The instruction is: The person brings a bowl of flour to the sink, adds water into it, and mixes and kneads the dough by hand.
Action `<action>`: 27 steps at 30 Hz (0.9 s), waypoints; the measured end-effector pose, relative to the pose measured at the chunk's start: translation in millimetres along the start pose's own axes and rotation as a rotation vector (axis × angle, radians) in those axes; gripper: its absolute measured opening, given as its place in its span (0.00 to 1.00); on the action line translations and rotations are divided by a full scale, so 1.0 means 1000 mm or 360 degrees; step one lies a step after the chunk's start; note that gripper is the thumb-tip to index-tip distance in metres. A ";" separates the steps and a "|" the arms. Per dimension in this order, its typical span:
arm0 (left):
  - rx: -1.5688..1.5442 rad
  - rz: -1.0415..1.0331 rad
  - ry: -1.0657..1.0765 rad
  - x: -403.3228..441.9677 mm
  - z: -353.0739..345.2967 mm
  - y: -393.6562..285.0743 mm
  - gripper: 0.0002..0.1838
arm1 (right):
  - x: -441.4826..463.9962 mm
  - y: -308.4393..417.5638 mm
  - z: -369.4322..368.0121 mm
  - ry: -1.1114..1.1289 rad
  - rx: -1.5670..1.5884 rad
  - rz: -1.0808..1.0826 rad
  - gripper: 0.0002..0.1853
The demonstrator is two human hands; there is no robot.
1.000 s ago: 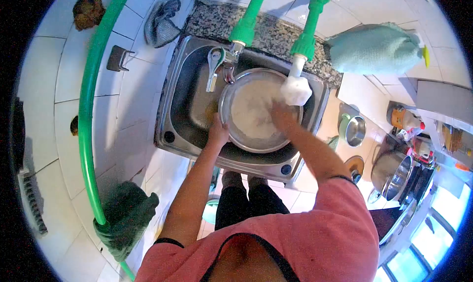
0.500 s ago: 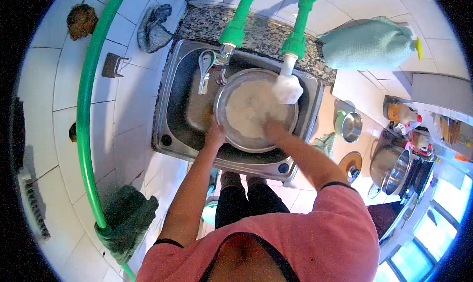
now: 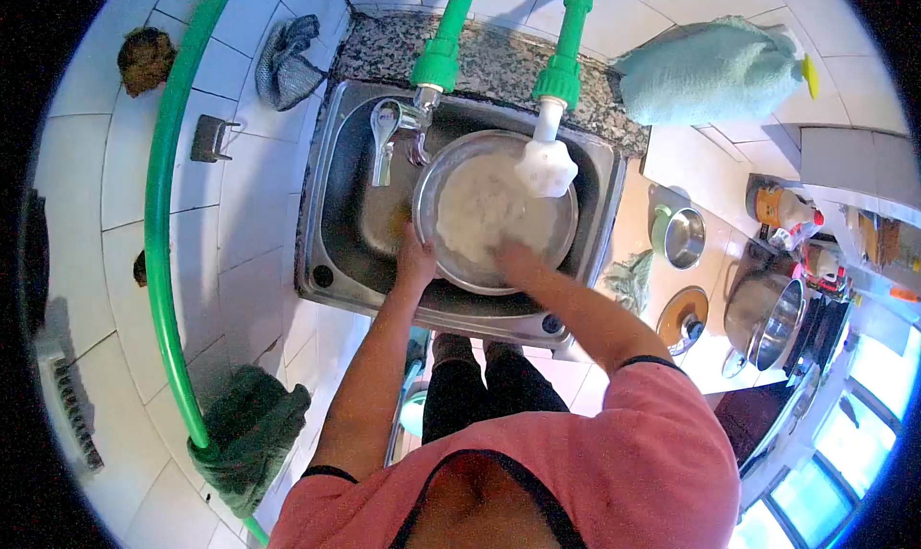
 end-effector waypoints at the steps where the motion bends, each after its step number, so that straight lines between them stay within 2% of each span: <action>1: -0.0002 -0.0001 -0.0005 0.000 0.000 0.002 0.17 | 0.013 0.027 0.002 -0.0093 -0.0020 0.0167 0.24; 2: -0.0046 0.0001 0.0029 0.001 -0.001 0.004 0.17 | 0.023 0.058 0.016 -0.0191 -0.0040 0.0339 0.24; 3: -0.0087 0.0001 0.0066 0.004 -0.002 0.005 0.17 | 0.025 0.080 0.054 -0.0144 -0.0232 0.0397 0.21; 5: -0.0145 0.0077 0.0078 0.011 -0.015 0.023 0.17 | 0.075 0.041 0.077 -0.0079 -0.0437 0.0282 0.21; 7: -0.0199 0.0061 0.0095 0.006 -0.015 0.022 0.18 | 0.073 -0.013 0.076 -0.0092 -0.0331 0.0043 0.22; 8: -0.0227 0.0053 0.0103 0.004 -0.014 0.021 0.19 | 0.045 -0.019 0.098 -0.0127 -0.0219 -0.0017 0.22; 9: -0.0214 0.0168 0.0145 0.003 -0.013 0.017 0.19 | 0.023 -0.023 0.093 -0.0518 -0.0319 0.0011 0.19; 11: -0.0217 0.0270 0.0186 0.001 -0.009 0.008 0.20 | -0.006 -0.018 0.043 -0.0710 -0.0315 -0.0045 0.18; 12: -0.0143 0.0256 0.0164 0.000 -0.007 0.005 0.20 | -0.008 -0.013 0.022 -0.0512 -0.0211 -0.0126 0.17; 14: -0.0055 0.0255 0.0141 0.001 -0.007 0.009 0.20 | -0.004 0.053 0.030 -0.0097 -0.0107 0.0197 0.17; 16: -0.0149 0.0319 0.0198 0.007 -0.013 0.018 0.19 | 0.022 0.087 0.059 -0.0270 -0.0418 0.0543 0.19; 18: -0.0178 0.0385 0.0236 0.007 -0.014 0.018 0.18 | 0.070 0.052 0.071 -0.0233 -0.0618 0.0578 0.19; 19: -0.0169 0.0409 0.0256 0.009 -0.018 0.026 0.17 | 0.080 0.032 0.096 -0.0278 0.0151 0.0162 0.20; 20: -0.0161 0.0432 0.0275 0.011 -0.023 0.034 0.17 | 0.075 0.006 0.100 -0.0360 0.0298 0.0057 0.21; 21: -0.0118 0.0259 0.0207 0.019 -0.038 0.058 0.22 | 0.069 -0.019 0.105 -0.0452 0.0446 -0.0043 0.22; 23: -0.0101 0.0052 0.0130 0.021 -0.035 0.047 0.27 | 0.034 -0.041 0.104 -0.0489 -0.0529 0.0085 0.22; 24: -0.0078 0.0175 0.0244 0.008 -0.014 0.019 0.26 | 0.003 -0.027 0.098 -0.0359 -0.1000 -0.0026 0.22; 26: -0.0066 0.0293 0.0349 0.001 -0.004 0.003 0.26 | -0.025 0.001 0.074 -0.0015 -0.0724 -0.0177 0.24; 27: -0.0028 0.0202 0.0204 0.001 -0.003 0.005 0.20 | -0.026 0.018 0.058 0.0029 -0.0554 -0.0075 0.24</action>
Point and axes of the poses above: each hand's wrist, its own x-axis towards the middle knuckle, its own z-axis out of the back of the hand, y = z × x, the point moved 3 cm from there along x, towards the middle knuckle, and after that the axes turned 13 degrees about z, right-handed, at the moved point
